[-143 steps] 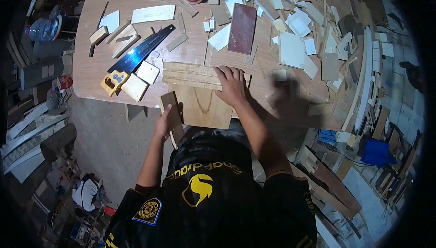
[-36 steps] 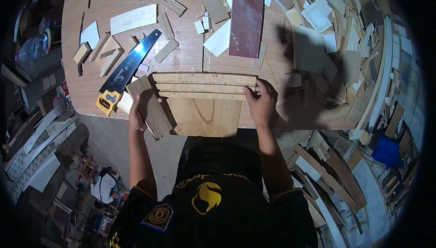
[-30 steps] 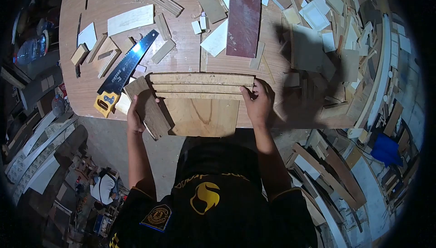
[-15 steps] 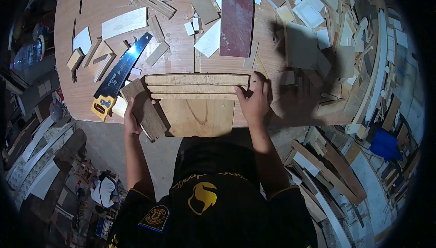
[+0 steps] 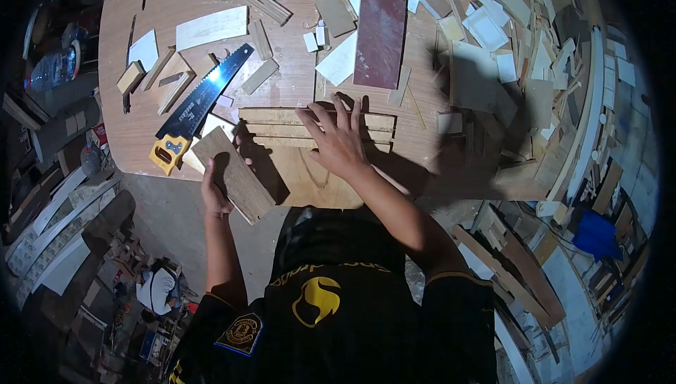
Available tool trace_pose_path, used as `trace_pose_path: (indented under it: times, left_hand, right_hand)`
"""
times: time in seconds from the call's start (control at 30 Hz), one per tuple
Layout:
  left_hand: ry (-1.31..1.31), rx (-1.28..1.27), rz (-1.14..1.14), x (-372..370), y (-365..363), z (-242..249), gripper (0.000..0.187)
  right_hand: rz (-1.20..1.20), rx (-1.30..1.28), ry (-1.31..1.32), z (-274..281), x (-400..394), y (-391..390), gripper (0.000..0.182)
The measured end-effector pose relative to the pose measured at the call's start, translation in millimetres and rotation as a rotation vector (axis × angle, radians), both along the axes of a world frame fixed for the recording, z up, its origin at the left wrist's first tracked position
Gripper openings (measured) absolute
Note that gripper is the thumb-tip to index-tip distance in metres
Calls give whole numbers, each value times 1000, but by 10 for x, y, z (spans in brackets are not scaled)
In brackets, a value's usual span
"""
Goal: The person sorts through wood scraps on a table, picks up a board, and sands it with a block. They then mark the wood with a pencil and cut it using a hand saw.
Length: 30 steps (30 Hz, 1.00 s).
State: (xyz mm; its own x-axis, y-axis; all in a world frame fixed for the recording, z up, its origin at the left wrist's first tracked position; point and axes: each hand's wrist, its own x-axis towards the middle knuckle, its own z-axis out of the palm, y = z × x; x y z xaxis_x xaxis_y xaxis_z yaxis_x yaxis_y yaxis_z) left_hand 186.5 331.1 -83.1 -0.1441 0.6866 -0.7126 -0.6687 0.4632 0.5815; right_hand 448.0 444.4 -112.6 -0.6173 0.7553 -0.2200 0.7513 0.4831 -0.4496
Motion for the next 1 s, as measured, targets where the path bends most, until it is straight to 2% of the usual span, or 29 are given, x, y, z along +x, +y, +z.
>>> trace_pose_path:
  times: [0.33, 0.6, 0.77, 0.9, 0.93, 1.0]
  left_hand:
    - [36, -11, 53, -81, -245, 60, 65]
    - [-8, -5, 85, -21, -426, -4, 64]
    - [7, -22, 90, 48, -330, 34, 60]
    - [-124, -20, 95, 289, -91, 137, 56]
    - [-175, -2, 61, 361, -10, 152, 49]
    - [-133, -9, 44, 503, 106, -32, 45]
  right_hand:
    - [-2, 49, -32, -58, -146, -6, 98]
    - [-21, 103, 27, 15, -96, -2, 92]
    - [-117, 123, 105, 426, 253, 62, 93]
    - [-301, 17, 244, 894, 602, 62, 102]
    - [-334, 22, 287, 969, 685, 28, 102]
    - [-389, 81, 289, 1100, 816, -66, 102]
